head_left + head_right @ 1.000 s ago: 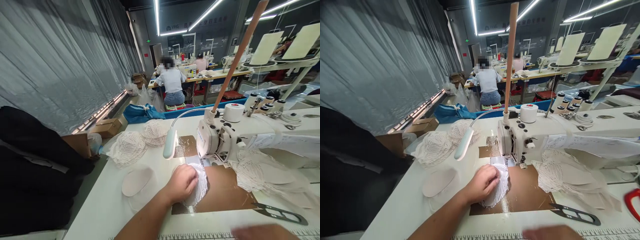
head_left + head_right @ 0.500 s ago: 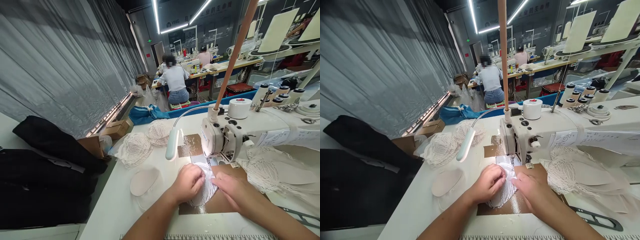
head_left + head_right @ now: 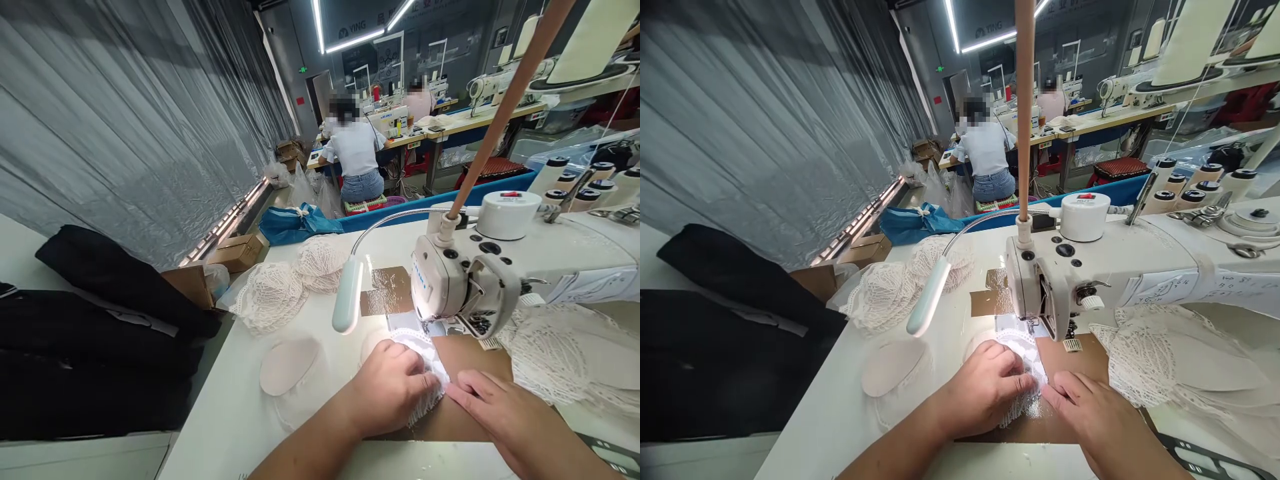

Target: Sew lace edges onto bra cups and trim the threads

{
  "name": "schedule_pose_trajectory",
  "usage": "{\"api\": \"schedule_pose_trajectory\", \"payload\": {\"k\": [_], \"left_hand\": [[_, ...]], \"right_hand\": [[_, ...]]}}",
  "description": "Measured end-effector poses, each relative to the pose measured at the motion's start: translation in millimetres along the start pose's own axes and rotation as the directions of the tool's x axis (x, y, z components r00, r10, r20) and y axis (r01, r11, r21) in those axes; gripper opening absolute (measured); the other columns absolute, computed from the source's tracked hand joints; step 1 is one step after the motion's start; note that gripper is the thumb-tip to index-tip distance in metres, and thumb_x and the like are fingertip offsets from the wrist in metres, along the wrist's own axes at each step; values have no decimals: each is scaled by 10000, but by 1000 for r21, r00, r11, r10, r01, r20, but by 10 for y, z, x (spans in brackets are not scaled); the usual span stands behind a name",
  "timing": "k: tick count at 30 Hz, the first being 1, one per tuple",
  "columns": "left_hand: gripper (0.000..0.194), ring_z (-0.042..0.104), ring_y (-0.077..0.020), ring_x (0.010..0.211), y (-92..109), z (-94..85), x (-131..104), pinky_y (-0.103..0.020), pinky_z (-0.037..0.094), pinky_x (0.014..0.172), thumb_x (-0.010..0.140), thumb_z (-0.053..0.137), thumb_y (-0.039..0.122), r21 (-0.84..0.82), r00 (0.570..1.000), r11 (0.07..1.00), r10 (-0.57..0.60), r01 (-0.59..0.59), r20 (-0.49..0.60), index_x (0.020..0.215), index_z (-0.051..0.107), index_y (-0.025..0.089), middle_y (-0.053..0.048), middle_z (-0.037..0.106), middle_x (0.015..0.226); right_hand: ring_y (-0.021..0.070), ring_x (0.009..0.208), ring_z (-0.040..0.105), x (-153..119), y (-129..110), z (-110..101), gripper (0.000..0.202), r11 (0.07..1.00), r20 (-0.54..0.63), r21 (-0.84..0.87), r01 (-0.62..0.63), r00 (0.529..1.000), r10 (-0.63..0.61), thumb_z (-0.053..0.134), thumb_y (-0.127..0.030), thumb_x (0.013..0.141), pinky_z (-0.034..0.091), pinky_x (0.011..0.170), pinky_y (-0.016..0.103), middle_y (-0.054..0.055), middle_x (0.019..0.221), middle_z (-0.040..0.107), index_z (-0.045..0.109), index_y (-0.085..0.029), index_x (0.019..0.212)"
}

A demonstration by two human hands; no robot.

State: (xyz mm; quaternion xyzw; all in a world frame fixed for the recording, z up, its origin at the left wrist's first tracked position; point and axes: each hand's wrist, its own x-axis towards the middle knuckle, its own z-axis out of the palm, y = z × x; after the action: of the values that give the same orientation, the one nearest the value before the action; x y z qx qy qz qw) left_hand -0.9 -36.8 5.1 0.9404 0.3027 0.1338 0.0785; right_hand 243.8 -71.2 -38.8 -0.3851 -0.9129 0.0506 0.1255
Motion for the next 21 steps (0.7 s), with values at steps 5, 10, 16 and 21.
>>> {"api": "schedule_pose_trajectory", "payload": {"k": [5,10,16,21], "left_hand": [[277,479,-190,815,31,21,11,-340,366,748,971,450,270,28,1000,1000,-3,2,27,1201,604,268,-46,585,911],[292,473,-195,833,34,28,9,-345,369,757,951,492,279,17,998,1000,-10,9,64,1228,585,274,-46,574,932],[287,469,-189,828,46,28,9,-333,369,758,947,504,270,15,999,1000,-20,19,49,1219,597,279,-44,569,916],[267,473,-187,812,57,35,16,-323,368,734,940,510,270,36,1000,999,-18,17,25,1185,614,276,-43,564,885]], "right_hand": [[181,759,579,-18,-12,14,654,1000,-21,16,6,1000,-6,385,63,644,423,606,259,30,900,572,503,-231,1216],[176,743,575,-2,-47,-27,626,997,-40,73,-17,999,20,371,53,682,433,605,255,27,894,570,505,-252,1212],[166,705,569,31,-47,-100,450,989,-33,136,-50,998,55,360,25,751,436,580,243,25,831,573,592,-247,1023],[152,706,586,41,-13,-76,435,984,-107,170,-50,992,69,348,-39,866,447,589,241,33,877,606,586,-248,1164]]}}
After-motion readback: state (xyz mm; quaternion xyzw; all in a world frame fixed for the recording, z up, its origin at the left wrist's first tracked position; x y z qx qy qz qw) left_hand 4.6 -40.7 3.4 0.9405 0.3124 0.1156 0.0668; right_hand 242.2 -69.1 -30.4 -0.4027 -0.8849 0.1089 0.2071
